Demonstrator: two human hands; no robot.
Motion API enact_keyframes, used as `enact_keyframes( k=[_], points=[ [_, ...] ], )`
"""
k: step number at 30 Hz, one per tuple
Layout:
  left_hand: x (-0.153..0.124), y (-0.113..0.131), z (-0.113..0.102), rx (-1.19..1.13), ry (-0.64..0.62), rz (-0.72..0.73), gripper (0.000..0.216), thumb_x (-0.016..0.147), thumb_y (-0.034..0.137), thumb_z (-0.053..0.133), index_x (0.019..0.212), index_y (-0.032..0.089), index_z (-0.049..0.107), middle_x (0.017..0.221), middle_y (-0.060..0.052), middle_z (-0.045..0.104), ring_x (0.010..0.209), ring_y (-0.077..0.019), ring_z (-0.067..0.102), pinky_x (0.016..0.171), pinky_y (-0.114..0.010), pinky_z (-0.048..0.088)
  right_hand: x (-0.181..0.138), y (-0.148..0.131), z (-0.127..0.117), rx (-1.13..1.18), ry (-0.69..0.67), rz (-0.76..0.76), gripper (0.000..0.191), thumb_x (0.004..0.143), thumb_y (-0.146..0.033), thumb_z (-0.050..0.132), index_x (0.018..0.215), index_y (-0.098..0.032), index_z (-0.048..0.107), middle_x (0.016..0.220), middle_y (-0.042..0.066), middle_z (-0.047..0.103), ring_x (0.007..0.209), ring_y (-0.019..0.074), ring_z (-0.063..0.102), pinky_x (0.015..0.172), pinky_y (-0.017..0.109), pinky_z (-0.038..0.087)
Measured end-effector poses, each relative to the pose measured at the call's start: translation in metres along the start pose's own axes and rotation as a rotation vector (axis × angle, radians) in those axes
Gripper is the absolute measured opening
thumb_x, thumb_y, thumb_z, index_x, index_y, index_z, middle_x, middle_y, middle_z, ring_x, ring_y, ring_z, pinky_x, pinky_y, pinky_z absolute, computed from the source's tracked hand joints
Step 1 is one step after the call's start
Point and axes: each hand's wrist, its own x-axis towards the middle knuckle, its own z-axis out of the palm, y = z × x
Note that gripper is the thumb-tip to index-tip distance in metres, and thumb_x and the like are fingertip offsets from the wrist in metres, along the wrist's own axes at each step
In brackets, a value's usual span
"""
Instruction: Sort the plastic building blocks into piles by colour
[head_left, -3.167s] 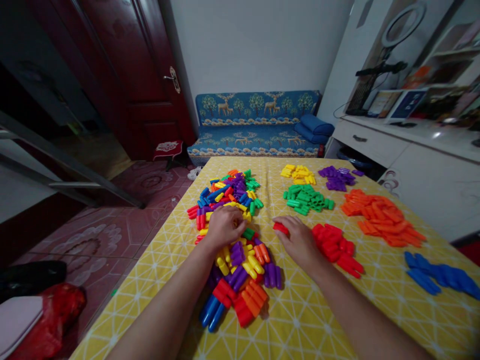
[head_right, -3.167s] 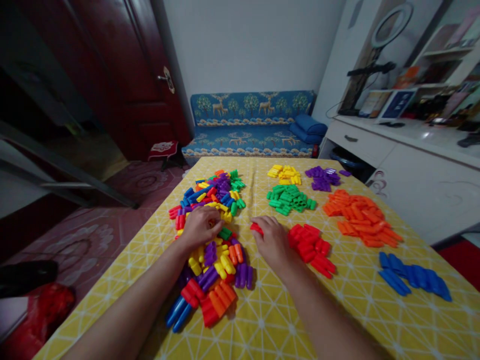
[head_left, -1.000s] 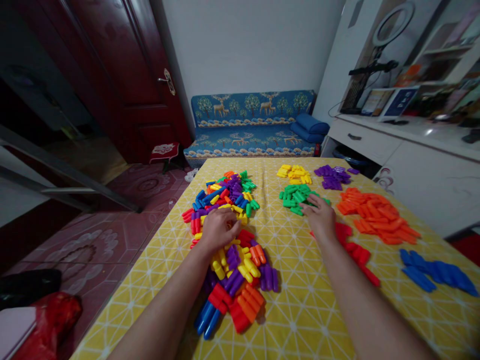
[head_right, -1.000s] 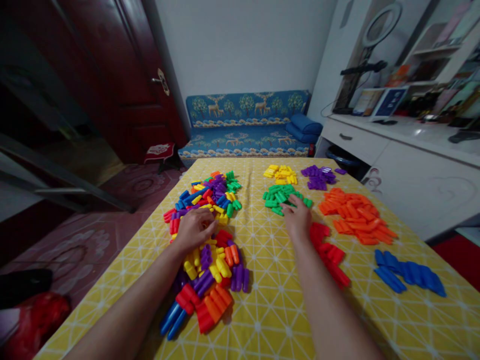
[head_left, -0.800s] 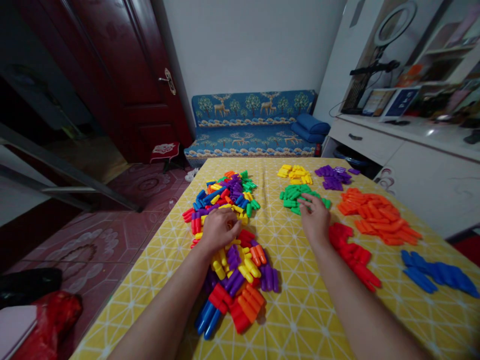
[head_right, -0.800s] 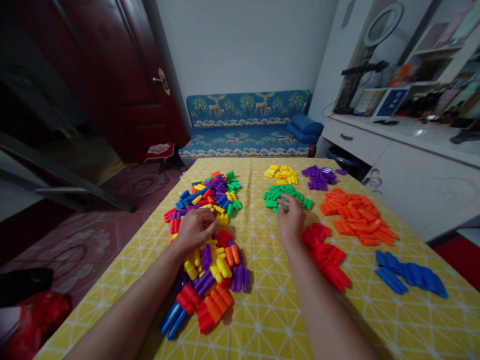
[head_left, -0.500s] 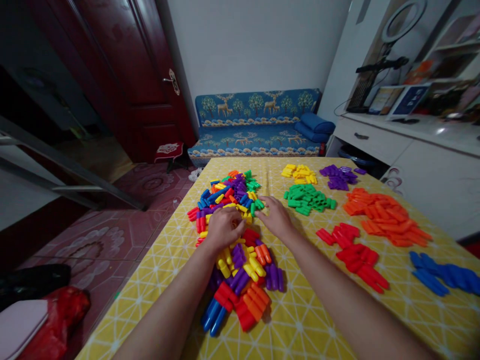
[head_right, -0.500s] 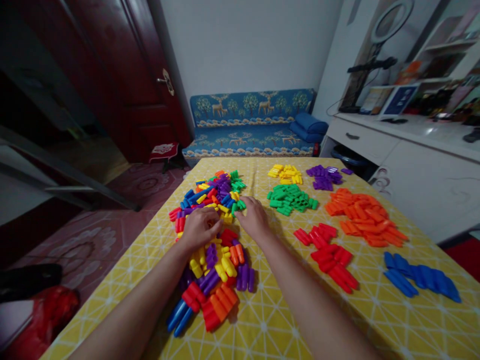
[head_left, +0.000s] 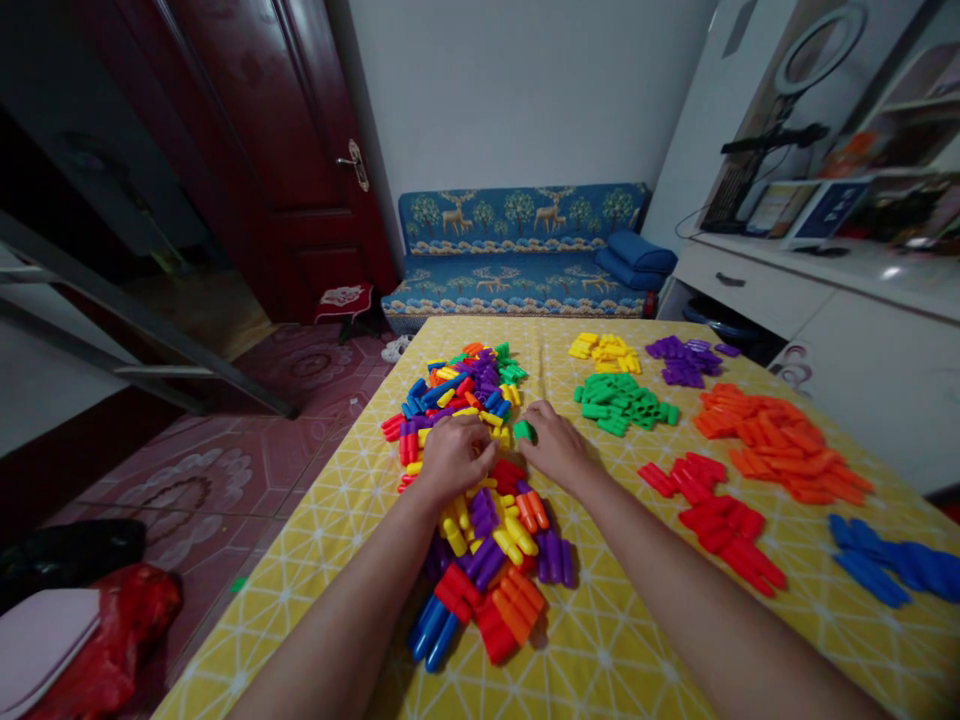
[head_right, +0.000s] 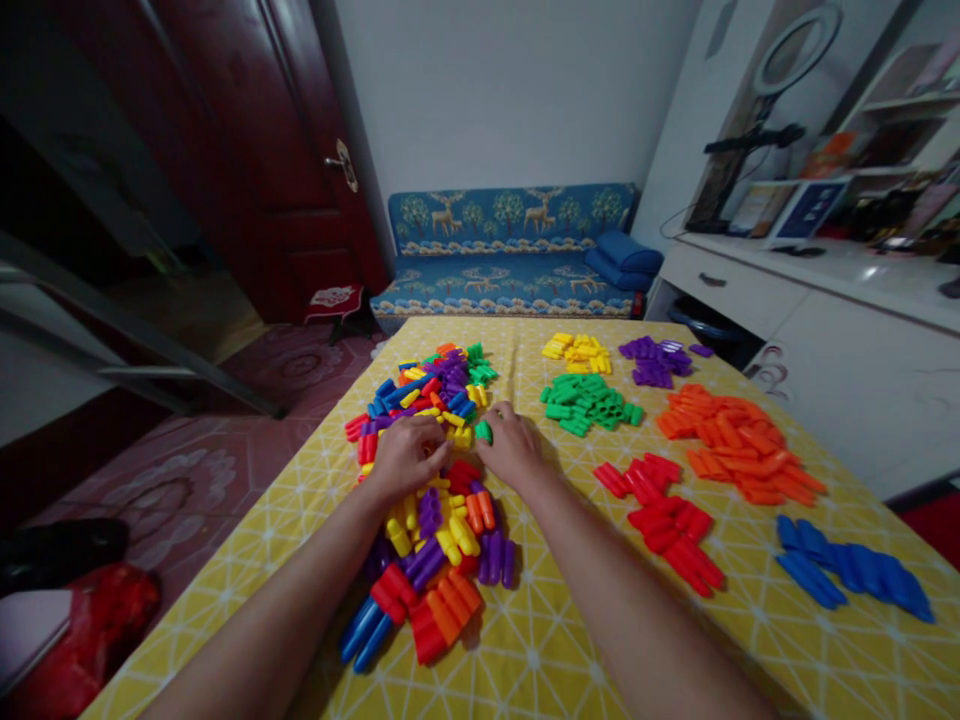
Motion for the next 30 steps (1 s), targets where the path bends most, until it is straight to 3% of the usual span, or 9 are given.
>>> enact_keyframes(
  k=[4,8,11,13,16,20,24,27,30],
  points=[
    [0.0,0.001,-0.001,-0.013,0.001,0.006,0.022,0.083,0.026,0.057,0.063,0.018,0.062,0.071,-0.003,0.064,0.067,-0.0154,0.057,0.064,-0.029,0.037,-0.025,0.0,-0.005,0.172,0.025,0.014,0.021,0.075,-0.018,0.06,0.094,-0.023,0.068,0.112,0.006,0.061,0.092,0.021,0.063,0.081,0.032,0.048],
    [0.001,0.001,-0.002,-0.014,-0.007,0.006,0.023,0.083,0.026,0.056,0.062,0.018,0.061,0.071,-0.003,0.063,0.066,-0.0153,0.057,0.063,-0.029,0.038,-0.042,0.008,0.006,0.699,0.17,0.12,0.017,0.072,-0.024,0.062,0.088,-0.021,0.066,0.113,0.007,0.062,0.099,0.0212,0.063,0.076,0.03,0.053],
    [0.001,-0.001,-0.001,-0.017,-0.009,0.01,0.022,0.083,0.026,0.056,0.062,0.018,0.061,0.07,-0.003,0.063,0.066,-0.0157,0.057,0.063,-0.028,0.038,-0.044,0.015,0.013,0.973,0.236,0.264,0.024,0.071,-0.035,0.066,0.088,-0.019,0.065,0.098,0.007,0.066,0.082,0.02,0.065,0.066,0.03,0.053],
    [0.001,-0.001,-0.001,-0.021,-0.008,0.016,0.023,0.083,0.027,0.056,0.063,0.018,0.061,0.07,-0.003,0.063,0.066,-0.0157,0.057,0.063,-0.028,0.038,-0.042,0.017,0.013,1.02,0.287,0.331,0.03,0.07,-0.038,0.068,0.092,-0.019,0.063,0.085,0.004,0.067,0.073,0.0185,0.064,0.063,0.03,0.052],
    [0.001,-0.002,0.0,-0.02,-0.006,0.023,0.023,0.083,0.027,0.055,0.063,0.018,0.061,0.069,-0.003,0.063,0.066,-0.0156,0.057,0.063,-0.028,0.037,-0.039,0.021,0.008,1.024,0.39,0.365,0.036,0.072,-0.04,0.067,0.102,-0.02,0.062,0.085,0.003,0.066,0.069,0.016,0.062,0.058,0.027,0.051],
    [0.001,-0.002,0.0,-0.007,-0.013,0.02,0.025,0.085,0.029,0.054,0.064,0.018,0.061,0.071,-0.003,0.063,0.067,-0.0157,0.058,0.063,-0.028,0.038,-0.033,0.041,0.005,1.059,0.646,0.429,0.039,0.075,-0.039,0.065,0.106,-0.017,0.061,0.082,0.003,0.065,0.061,0.0123,0.058,0.055,0.025,0.051],
    [0.0,-0.002,0.001,0.004,-0.021,0.016,0.025,0.085,0.029,0.054,0.063,0.018,0.061,0.071,-0.004,0.063,0.068,-0.016,0.058,0.063,-0.029,0.038,-0.026,0.074,0.01,1.116,0.849,0.509,0.046,0.07,-0.037,0.067,0.109,-0.015,0.057,0.1,0.009,0.066,0.081,0.0177,0.067,0.076,0.036,0.058],
    [0.0,-0.001,0.001,-0.008,-0.019,0.01,0.025,0.085,0.029,0.054,0.063,0.018,0.061,0.072,-0.004,0.064,0.069,-0.0163,0.059,0.063,-0.029,0.039,-0.025,0.088,0.014,1.079,0.864,0.533,0.054,0.069,-0.037,0.067,0.116,-0.014,0.054,0.123,0.017,0.06,0.102,0.0234,0.067,0.089,0.042,0.055],
    [0.0,-0.002,0.001,-0.021,-0.015,0.003,0.025,0.085,0.028,0.055,0.063,0.018,0.06,0.073,-0.004,0.064,0.07,-0.0165,0.059,0.065,-0.029,0.04,-0.027,0.085,0.015,1.042,0.833,0.517,0.056,0.07,-0.033,0.065,0.12,-0.012,0.053,0.124,0.019,0.06,0.11,0.0274,0.064,0.092,0.044,0.053]
  ],
)
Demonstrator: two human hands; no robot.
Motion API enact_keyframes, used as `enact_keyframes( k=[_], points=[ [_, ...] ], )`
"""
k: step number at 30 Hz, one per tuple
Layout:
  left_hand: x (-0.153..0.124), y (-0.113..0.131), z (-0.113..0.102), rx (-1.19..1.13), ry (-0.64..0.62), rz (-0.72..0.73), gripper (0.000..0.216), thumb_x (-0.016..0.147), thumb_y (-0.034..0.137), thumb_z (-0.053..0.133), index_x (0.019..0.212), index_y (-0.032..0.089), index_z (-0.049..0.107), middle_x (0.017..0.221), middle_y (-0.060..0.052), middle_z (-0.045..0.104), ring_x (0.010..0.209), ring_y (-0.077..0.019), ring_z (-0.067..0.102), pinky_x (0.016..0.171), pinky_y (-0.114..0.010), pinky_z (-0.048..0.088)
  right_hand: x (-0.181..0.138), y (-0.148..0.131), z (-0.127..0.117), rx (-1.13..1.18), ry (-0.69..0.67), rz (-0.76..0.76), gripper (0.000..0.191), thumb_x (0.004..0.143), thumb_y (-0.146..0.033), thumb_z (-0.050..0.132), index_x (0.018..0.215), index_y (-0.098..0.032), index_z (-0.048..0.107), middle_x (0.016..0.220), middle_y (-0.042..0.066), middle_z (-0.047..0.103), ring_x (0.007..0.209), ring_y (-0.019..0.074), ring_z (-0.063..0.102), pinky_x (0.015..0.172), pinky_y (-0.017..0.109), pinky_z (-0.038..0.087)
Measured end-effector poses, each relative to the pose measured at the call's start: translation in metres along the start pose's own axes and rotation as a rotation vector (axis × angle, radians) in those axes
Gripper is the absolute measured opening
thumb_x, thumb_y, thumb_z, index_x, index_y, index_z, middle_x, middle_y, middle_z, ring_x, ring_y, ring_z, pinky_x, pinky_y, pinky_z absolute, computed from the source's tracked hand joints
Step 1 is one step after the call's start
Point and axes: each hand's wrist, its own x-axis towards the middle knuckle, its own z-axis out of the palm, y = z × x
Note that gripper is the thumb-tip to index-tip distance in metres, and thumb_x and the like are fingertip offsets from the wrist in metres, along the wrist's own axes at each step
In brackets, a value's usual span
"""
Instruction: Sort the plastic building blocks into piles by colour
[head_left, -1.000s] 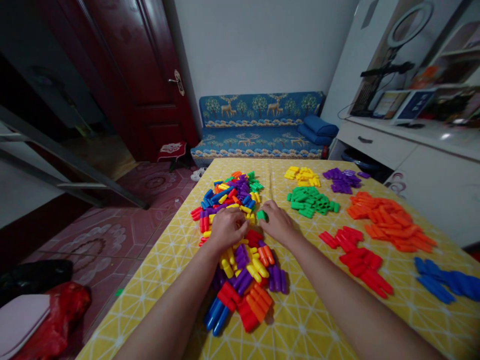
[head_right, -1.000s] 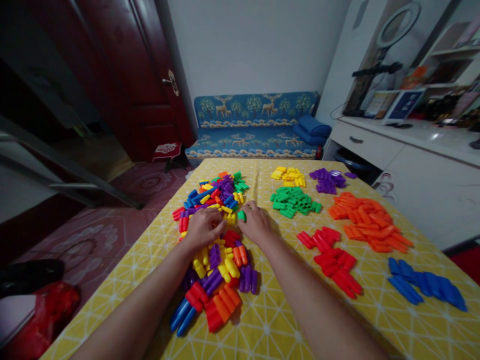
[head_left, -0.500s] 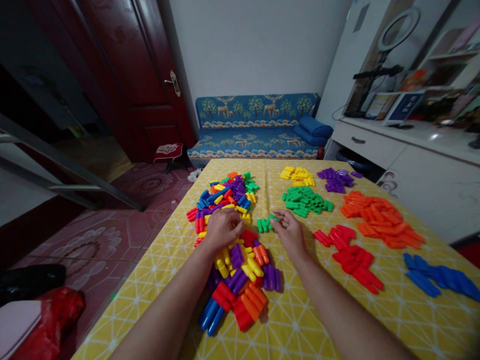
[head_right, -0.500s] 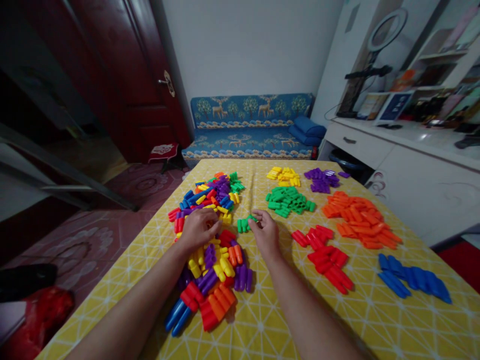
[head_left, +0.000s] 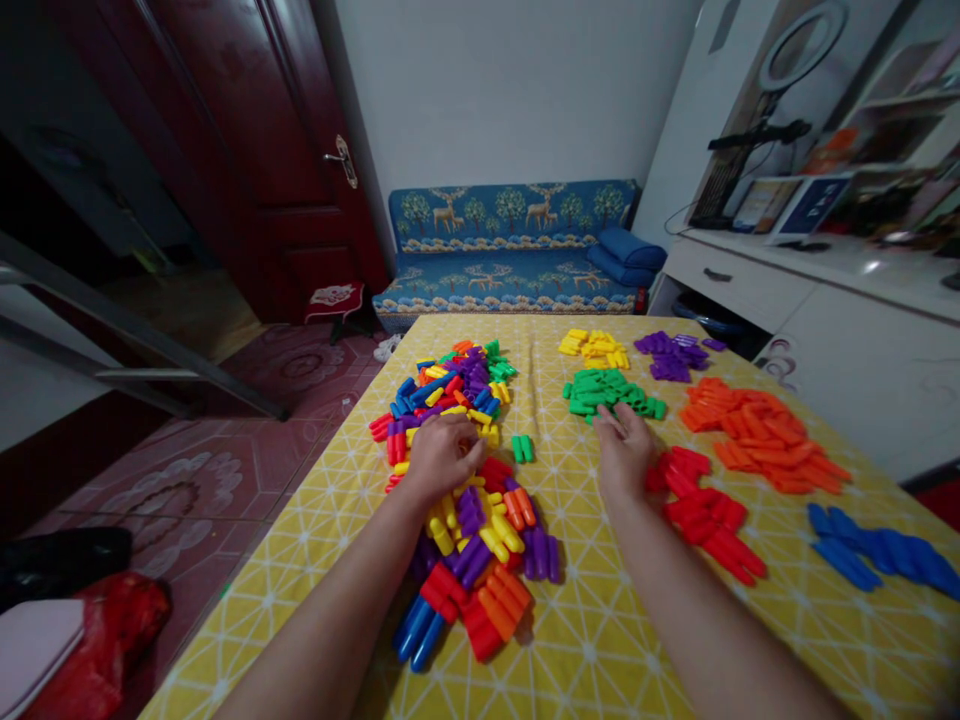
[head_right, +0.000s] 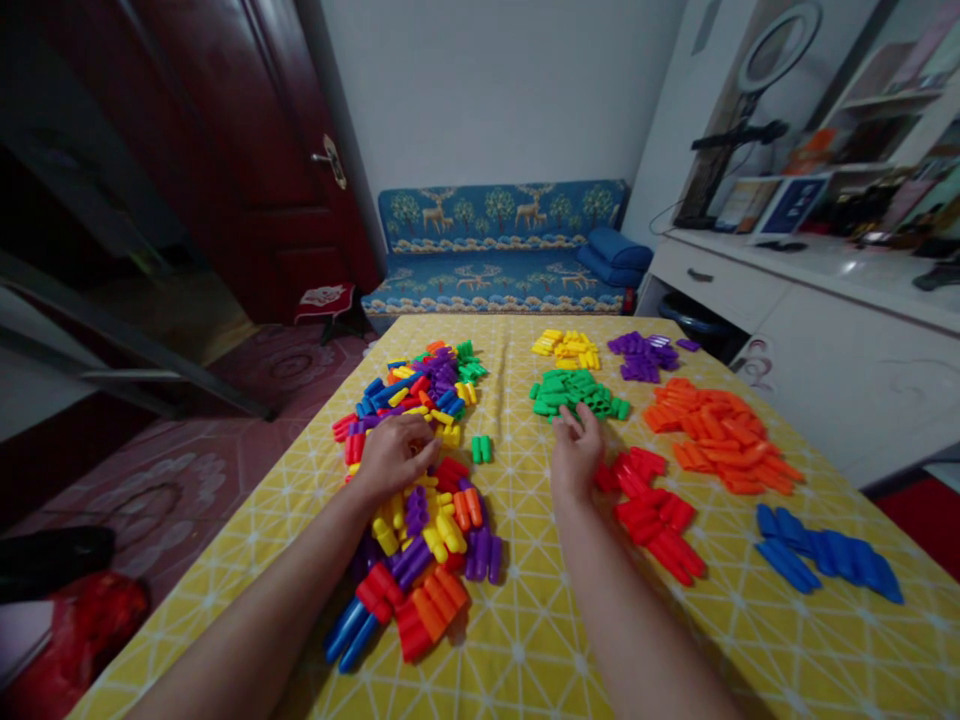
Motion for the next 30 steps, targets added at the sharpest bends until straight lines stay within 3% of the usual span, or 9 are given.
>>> enact_keyframes(
  k=[4,6,11,14,18,22,25,27,30],
  points=[
    [0.0,-0.001,0.0,-0.008,0.001,0.01,0.024,0.085,0.028,0.055,0.063,0.018,0.06,0.072,-0.003,0.063,0.069,-0.0158,0.059,0.065,-0.028,0.04,-0.013,-0.013,0.005,-0.099,-0.038,-0.141,0.045,0.075,-0.029,0.061,0.118,-0.014,0.056,0.119,0.016,0.063,0.11,0.0253,0.063,0.091,0.043,0.052],
    [0.0,-0.001,0.0,-0.008,0.004,0.014,0.024,0.085,0.027,0.055,0.063,0.018,0.06,0.071,-0.003,0.063,0.069,-0.0156,0.059,0.065,-0.028,0.04,-0.021,-0.021,0.008,-0.208,-0.132,-0.251,0.033,0.08,-0.027,0.057,0.111,-0.016,0.061,0.116,0.013,0.065,0.106,0.0232,0.062,0.088,0.041,0.053],
    [0.0,0.0,0.0,-0.01,0.008,0.021,0.024,0.085,0.028,0.055,0.064,0.018,0.06,0.071,-0.003,0.063,0.067,-0.0154,0.058,0.065,-0.028,0.04,-0.043,-0.042,0.018,-0.582,-0.71,-0.548,0.033,0.081,-0.022,0.065,0.114,-0.025,0.068,0.118,0.007,0.067,0.113,0.0241,0.055,0.099,0.044,0.045],
    [0.0,0.001,-0.001,-0.004,0.008,0.018,0.024,0.085,0.028,0.055,0.064,0.018,0.061,0.07,-0.003,0.063,0.068,-0.0156,0.058,0.064,-0.028,0.039,-0.056,-0.047,0.023,-0.811,-0.869,-0.596,0.034,0.08,-0.019,0.069,0.112,-0.029,0.071,0.119,0.007,0.066,0.113,0.0268,0.053,0.096,0.044,0.046],
    [0.001,0.002,-0.002,0.009,0.001,0.008,0.024,0.084,0.028,0.055,0.063,0.018,0.06,0.071,-0.003,0.063,0.068,-0.0156,0.058,0.063,-0.028,0.038,-0.054,-0.041,0.025,-0.772,-0.75,-0.521,0.03,0.081,-0.016,0.065,0.108,-0.026,0.071,0.109,0.008,0.065,0.103,0.0234,0.059,0.091,0.038,0.05],
    [0.001,0.001,-0.001,0.011,-0.004,0.009,0.024,0.084,0.028,0.056,0.064,0.018,0.061,0.072,-0.003,0.064,0.068,-0.0158,0.059,0.063,-0.028,0.038,-0.025,-0.034,0.014,-0.58,-0.375,-0.505,0.028,0.077,-0.017,0.062,0.104,-0.02,0.068,0.106,0.009,0.062,0.099,0.0219,0.061,0.089,0.037,0.052],
    [0.0,0.0,0.0,0.008,-0.001,0.012,0.024,0.085,0.028,0.056,0.064,0.018,0.061,0.073,-0.003,0.064,0.069,-0.0158,0.059,0.064,-0.029,0.039,0.001,-0.031,-0.003,-0.604,-0.161,-0.489,0.03,0.077,-0.019,0.059,0.106,-0.016,0.066,0.111,0.014,0.058,0.102,0.0254,0.059,0.085,0.04,0.054],
    [0.0,0.0,0.0,0.008,0.003,0.011,0.024,0.085,0.028,0.056,0.064,0.018,0.061,0.072,-0.003,0.064,0.07,-0.0159,0.059,0.065,-0.029,0.039,0.013,-0.027,-0.013,-0.673,-0.116,-0.461,0.037,0.078,-0.019,0.056,0.113,-0.012,0.063,0.117,0.018,0.056,0.109,0.028,0.056,0.089,0.043,0.052],
    [0.0,0.0,0.0,0.011,0.005,0.013,0.025,0.085,0.028,0.055,0.063,0.018,0.06,0.071,-0.003,0.063,0.068,-0.0157,0.059,0.065,-0.028,0.04,0.02,-0.017,-0.02,-0.831,-0.151,-0.427,0.047,0.079,-0.017,0.051,0.124,-0.006,0.057,0.13,0.024,0.05,0.123,0.0322,0.048,0.102,0.049,0.043]
  ],
)
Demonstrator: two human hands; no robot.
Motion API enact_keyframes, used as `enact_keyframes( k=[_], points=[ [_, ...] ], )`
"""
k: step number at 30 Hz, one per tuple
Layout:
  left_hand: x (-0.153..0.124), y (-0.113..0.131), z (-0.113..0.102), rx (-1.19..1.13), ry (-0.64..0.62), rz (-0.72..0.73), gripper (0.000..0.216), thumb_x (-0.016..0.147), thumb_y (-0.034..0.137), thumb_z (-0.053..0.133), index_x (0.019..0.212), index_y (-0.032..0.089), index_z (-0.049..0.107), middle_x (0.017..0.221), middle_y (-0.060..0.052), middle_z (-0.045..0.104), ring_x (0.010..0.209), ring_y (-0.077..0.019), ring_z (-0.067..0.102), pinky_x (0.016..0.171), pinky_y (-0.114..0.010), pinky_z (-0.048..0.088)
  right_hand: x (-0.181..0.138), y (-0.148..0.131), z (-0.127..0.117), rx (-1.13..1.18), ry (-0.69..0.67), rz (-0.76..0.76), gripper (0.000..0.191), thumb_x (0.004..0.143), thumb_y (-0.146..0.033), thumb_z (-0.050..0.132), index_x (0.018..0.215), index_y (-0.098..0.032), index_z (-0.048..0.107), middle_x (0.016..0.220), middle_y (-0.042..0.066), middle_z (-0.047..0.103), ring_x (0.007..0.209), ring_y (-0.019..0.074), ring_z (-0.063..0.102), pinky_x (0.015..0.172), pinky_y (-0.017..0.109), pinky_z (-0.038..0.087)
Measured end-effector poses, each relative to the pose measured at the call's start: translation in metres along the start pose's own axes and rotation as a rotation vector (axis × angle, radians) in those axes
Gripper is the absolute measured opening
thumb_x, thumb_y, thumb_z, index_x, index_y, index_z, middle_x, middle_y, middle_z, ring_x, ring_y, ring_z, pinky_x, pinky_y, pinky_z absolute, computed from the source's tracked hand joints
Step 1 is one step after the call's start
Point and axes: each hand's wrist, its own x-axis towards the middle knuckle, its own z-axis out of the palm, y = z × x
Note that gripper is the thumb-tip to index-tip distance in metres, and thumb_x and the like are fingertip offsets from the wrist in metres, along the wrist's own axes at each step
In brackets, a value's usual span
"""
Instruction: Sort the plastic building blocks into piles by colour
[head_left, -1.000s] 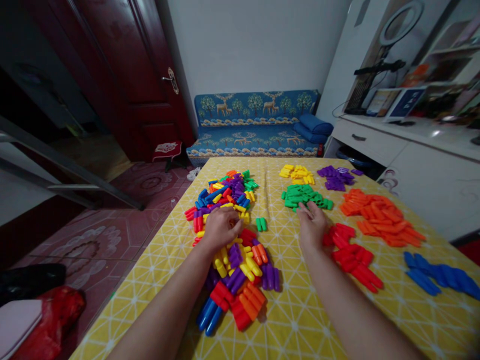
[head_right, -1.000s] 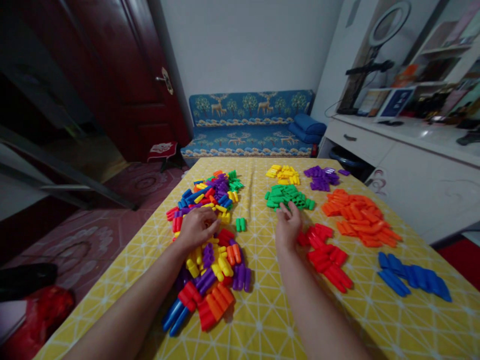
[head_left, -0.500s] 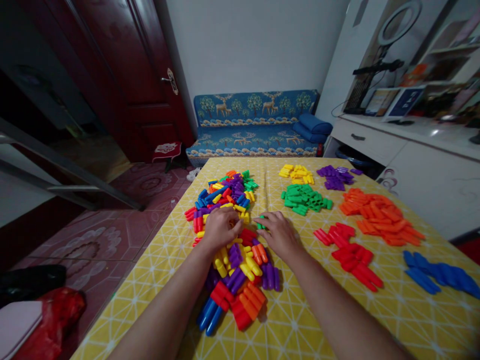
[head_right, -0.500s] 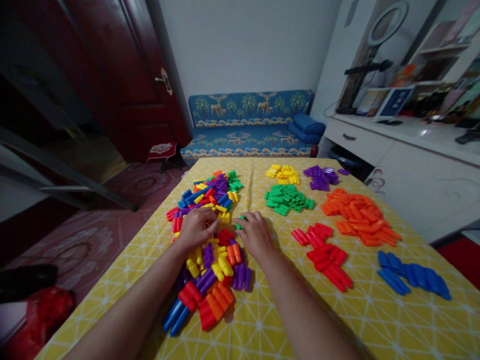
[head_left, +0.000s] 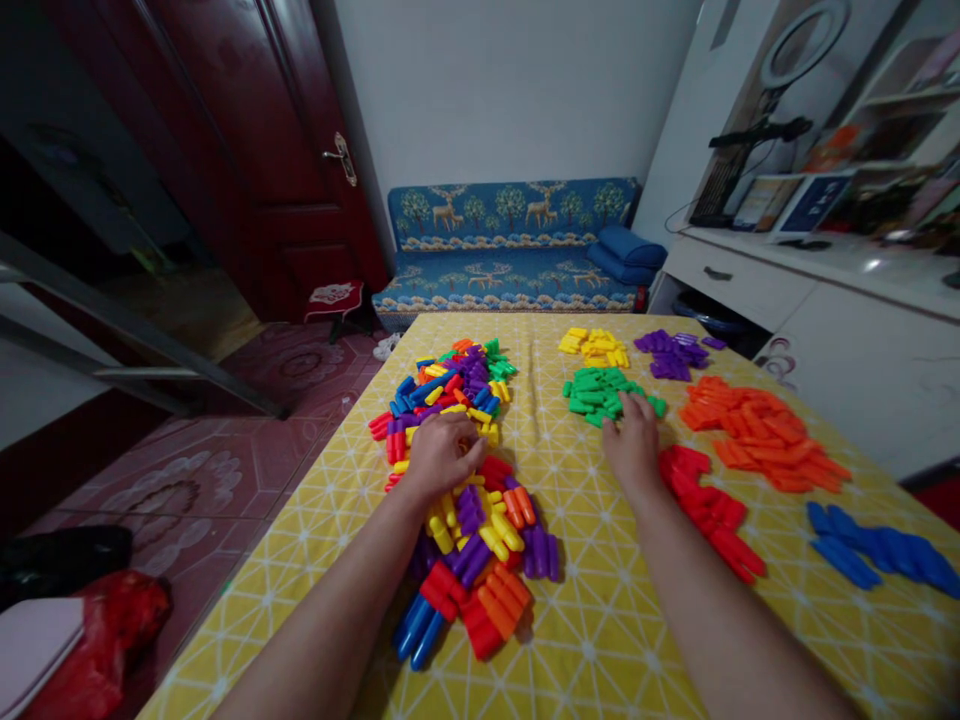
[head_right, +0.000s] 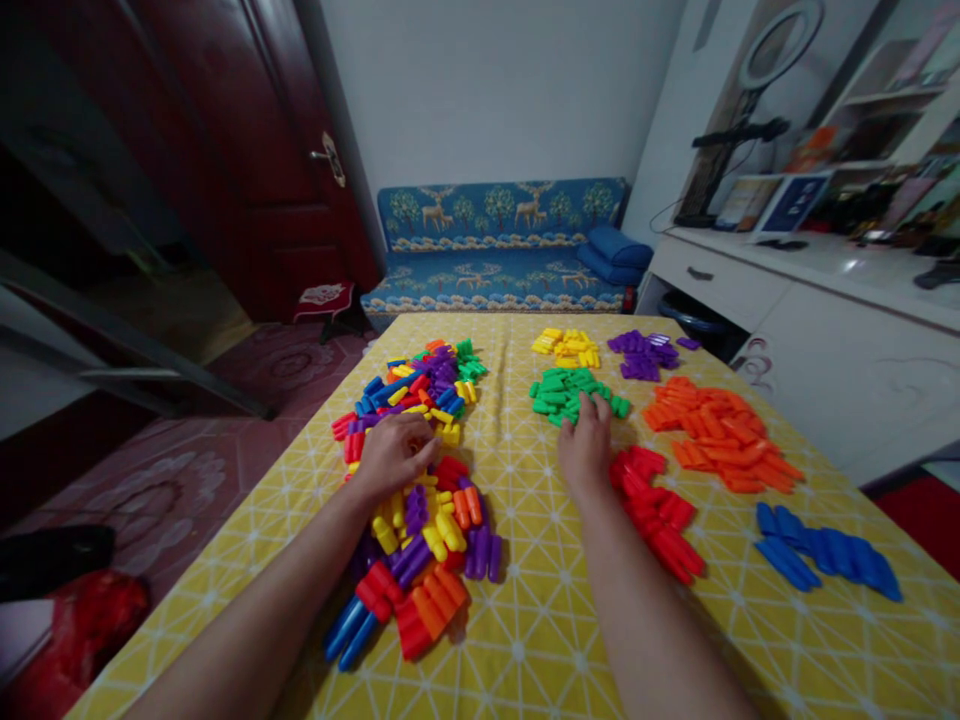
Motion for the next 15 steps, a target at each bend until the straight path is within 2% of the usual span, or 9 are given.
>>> enact_keyframes(
  k=[4,8,12,15],
  points=[
    [0.0,0.0,0.0,-0.004,-0.001,0.006,0.025,0.085,0.027,0.055,0.063,0.018,0.06,0.07,-0.003,0.063,0.067,-0.0156,0.058,0.065,-0.028,0.04,-0.006,0.001,0.005,-0.182,-0.136,-0.026,0.051,0.083,-0.016,0.045,0.132,-0.004,0.052,0.141,0.025,0.046,0.13,0.0338,0.043,0.108,0.05,0.036],
    [0.0,-0.001,0.001,-0.003,0.005,0.004,0.024,0.085,0.028,0.055,0.064,0.018,0.061,0.071,-0.003,0.063,0.067,-0.0156,0.058,0.064,-0.028,0.039,-0.012,-0.014,0.004,-0.246,-0.145,-0.073,0.049,0.086,-0.021,0.046,0.131,-0.003,0.053,0.142,0.026,0.046,0.135,0.0356,0.038,0.11,0.053,0.032],
    [0.0,0.0,-0.001,0.006,-0.005,0.001,0.025,0.086,0.028,0.055,0.064,0.018,0.061,0.072,-0.003,0.064,0.068,-0.0156,0.058,0.063,-0.028,0.039,-0.029,-0.047,0.004,-0.034,-0.194,-0.197,0.045,0.09,-0.033,0.048,0.125,-0.008,0.06,0.139,0.022,0.052,0.132,0.0324,0.043,0.11,0.052,0.035],
    [0.0,0.001,-0.002,0.005,-0.007,-0.003,0.024,0.085,0.028,0.056,0.065,0.018,0.062,0.073,-0.003,0.065,0.069,-0.0156,0.059,0.065,-0.028,0.039,-0.048,-0.077,-0.003,0.153,-0.4,-0.176,0.045,0.091,-0.042,0.049,0.124,-0.014,0.061,0.135,0.017,0.057,0.127,0.0282,0.051,0.108,0.047,0.04]
  ],
)
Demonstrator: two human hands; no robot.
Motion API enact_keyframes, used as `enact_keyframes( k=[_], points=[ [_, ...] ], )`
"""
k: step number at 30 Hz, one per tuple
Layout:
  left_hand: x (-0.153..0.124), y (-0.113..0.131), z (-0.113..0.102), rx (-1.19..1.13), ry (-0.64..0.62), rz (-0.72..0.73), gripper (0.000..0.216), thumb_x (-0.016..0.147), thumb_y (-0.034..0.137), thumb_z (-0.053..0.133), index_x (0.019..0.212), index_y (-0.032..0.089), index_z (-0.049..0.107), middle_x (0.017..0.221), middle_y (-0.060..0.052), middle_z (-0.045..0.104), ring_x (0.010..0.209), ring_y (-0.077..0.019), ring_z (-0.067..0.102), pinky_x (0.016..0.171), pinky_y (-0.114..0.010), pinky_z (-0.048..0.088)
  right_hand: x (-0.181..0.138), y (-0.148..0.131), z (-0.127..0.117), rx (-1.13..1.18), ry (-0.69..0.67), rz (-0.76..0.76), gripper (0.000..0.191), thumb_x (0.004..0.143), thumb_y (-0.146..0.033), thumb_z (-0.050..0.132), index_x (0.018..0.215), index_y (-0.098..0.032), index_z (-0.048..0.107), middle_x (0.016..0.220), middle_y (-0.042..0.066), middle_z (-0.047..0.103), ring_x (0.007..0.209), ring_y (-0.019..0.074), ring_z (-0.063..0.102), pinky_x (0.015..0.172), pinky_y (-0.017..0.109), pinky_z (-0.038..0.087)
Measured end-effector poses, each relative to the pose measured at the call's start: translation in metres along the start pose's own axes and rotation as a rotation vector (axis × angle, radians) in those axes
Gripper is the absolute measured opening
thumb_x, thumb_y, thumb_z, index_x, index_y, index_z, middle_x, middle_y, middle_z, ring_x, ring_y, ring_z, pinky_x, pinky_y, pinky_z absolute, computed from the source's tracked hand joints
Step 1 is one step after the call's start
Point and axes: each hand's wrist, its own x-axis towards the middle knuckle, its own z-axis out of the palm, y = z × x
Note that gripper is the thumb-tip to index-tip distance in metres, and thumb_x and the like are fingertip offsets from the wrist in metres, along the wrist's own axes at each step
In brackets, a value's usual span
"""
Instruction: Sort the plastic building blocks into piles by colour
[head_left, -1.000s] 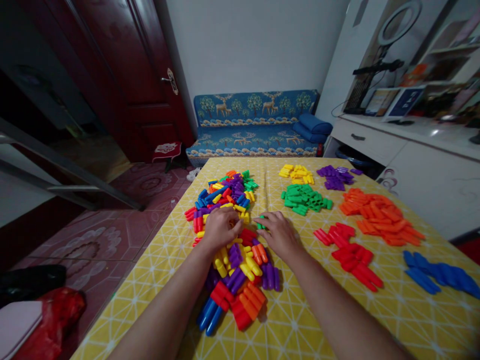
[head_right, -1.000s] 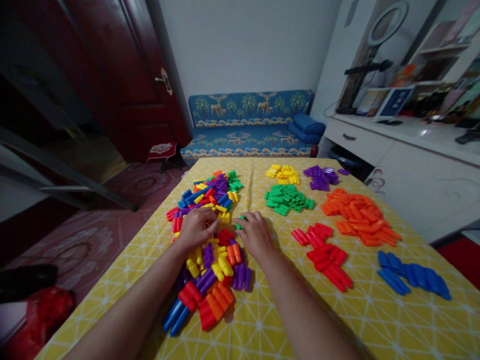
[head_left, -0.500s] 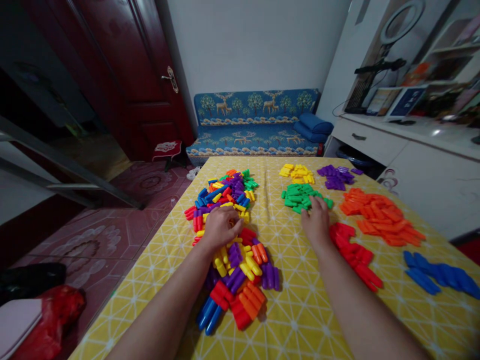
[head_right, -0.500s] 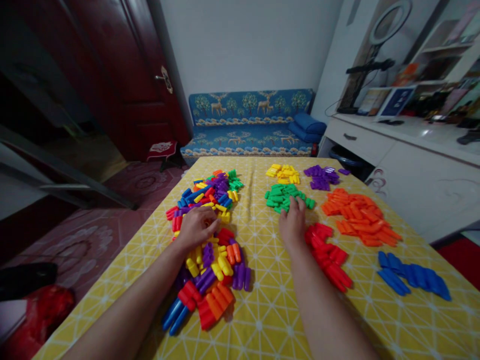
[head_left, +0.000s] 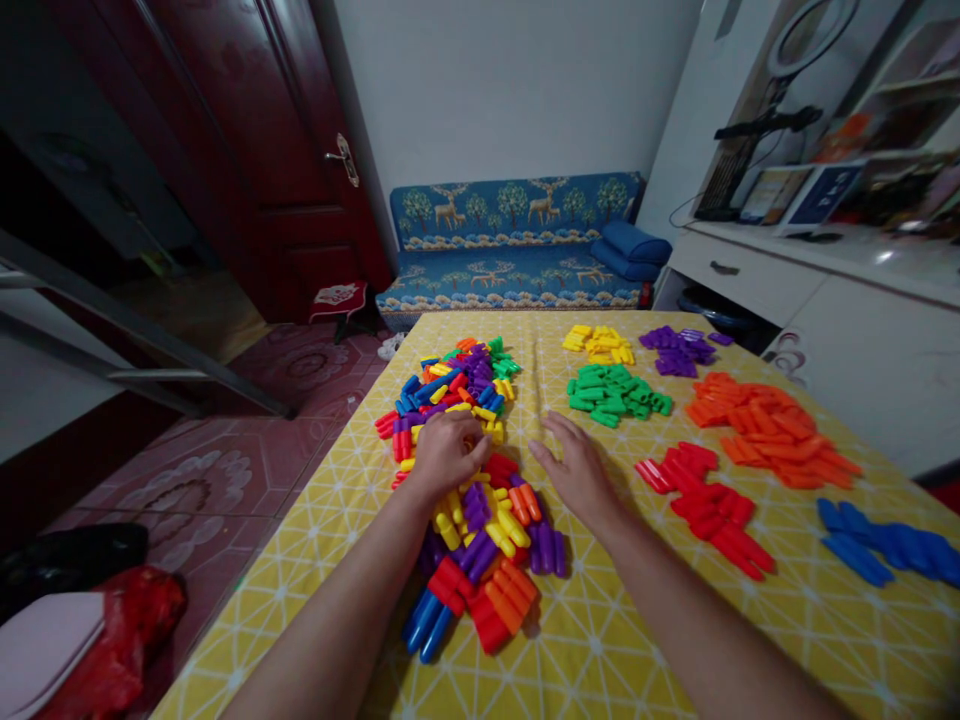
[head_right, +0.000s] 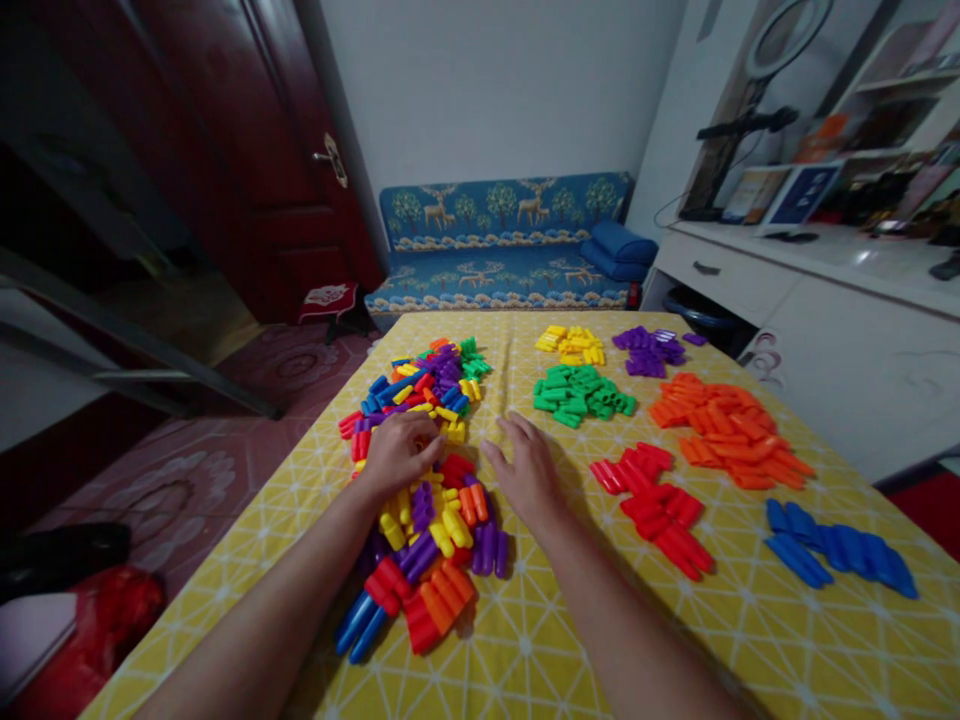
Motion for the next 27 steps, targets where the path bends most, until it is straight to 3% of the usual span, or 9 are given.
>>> enact_keyframes(
  k=[3,5,8,10,14,20,23,27],
  points=[
    [0.0,0.001,-0.001,0.006,0.001,-0.009,0.022,0.084,0.027,0.056,0.065,0.018,0.063,0.074,-0.004,0.065,0.069,-0.0157,0.059,0.065,-0.029,0.04,-0.023,-0.021,-0.008,0.1,-0.242,0.035,0.057,0.09,-0.049,0.052,0.137,-0.017,0.051,0.14,0.015,0.053,0.13,0.0275,0.05,0.108,0.047,0.041],
    [0.0,0.001,-0.001,0.013,0.001,-0.012,0.021,0.083,0.026,0.057,0.066,0.018,0.064,0.074,-0.004,0.066,0.07,-0.016,0.059,0.065,-0.029,0.04,-0.043,-0.026,-0.017,0.117,-0.364,-0.014,0.078,0.082,-0.054,0.062,0.148,-0.02,0.038,0.149,0.015,0.044,0.137,0.03,0.042,0.111,0.05,0.037],
    [0.0,0.002,0.0,0.016,0.001,-0.009,0.021,0.082,0.026,0.057,0.064,0.018,0.063,0.073,-0.004,0.065,0.07,-0.0167,0.059,0.065,-0.029,0.04,-0.069,-0.026,-0.024,0.079,-0.494,-0.115,0.112,0.064,-0.058,0.078,0.155,-0.023,0.022,0.159,0.015,0.025,0.145,0.0355,0.024,0.115,0.055,0.029],
    [0.001,0.002,0.0,-0.001,0.008,-0.007,0.022,0.083,0.026,0.057,0.063,0.018,0.063,0.072,-0.004,0.065,0.07,-0.0169,0.059,0.065,-0.029,0.04,-0.077,-0.026,-0.019,0.05,-0.516,-0.133,0.11,0.067,-0.055,0.078,0.155,-0.026,0.019,0.161,0.013,0.017,0.148,0.0345,0.016,0.117,0.056,0.025],
    [0.001,-0.003,0.001,-0.122,0.063,-0.021,0.029,0.087,0.028,0.053,0.061,0.018,0.059,0.069,-0.003,0.062,0.066,-0.0147,0.057,0.062,-0.027,0.039,-0.063,-0.031,0.008,0.052,-0.37,-0.11,0.086,0.081,-0.036,0.069,0.153,-0.026,0.024,0.161,0.013,0.018,0.149,0.0279,0.017,0.117,0.049,0.027],
    [0.0,-0.02,0.002,-0.264,0.303,-0.239,0.041,0.088,0.039,0.051,0.054,0.018,0.047,0.054,0.002,0.048,0.053,-0.0106,0.045,0.052,-0.024,0.032,-0.015,-0.035,0.047,0.198,-0.073,-0.018,0.054,0.084,-0.023,0.06,0.136,-0.022,0.049,0.149,0.014,0.041,0.14,0.0255,0.038,0.113,0.046,0.037],
    [-0.003,-0.021,0.002,-0.339,0.296,-0.29,0.046,0.09,0.044,0.05,0.052,0.018,0.044,0.049,0.004,0.043,0.048,-0.0093,0.039,0.049,-0.024,0.03,-0.006,-0.036,0.048,0.331,0.022,0.019,0.044,0.082,-0.026,0.06,0.125,-0.021,0.058,0.136,0.012,0.055,0.129,0.0249,0.05,0.109,0.044,0.042],
    [-0.006,-0.011,-0.006,-0.389,0.283,-0.303,0.046,0.093,0.045,0.044,0.057,0.018,0.054,0.053,0.002,0.053,0.053,-0.0106,0.049,0.053,-0.024,0.039,-0.006,-0.039,0.035,0.679,-0.013,0.162,0.04,0.085,-0.036,0.056,0.122,-0.021,0.058,0.116,0.009,0.067,0.101,0.0214,0.065,0.086,0.036,0.054]
  ],
)
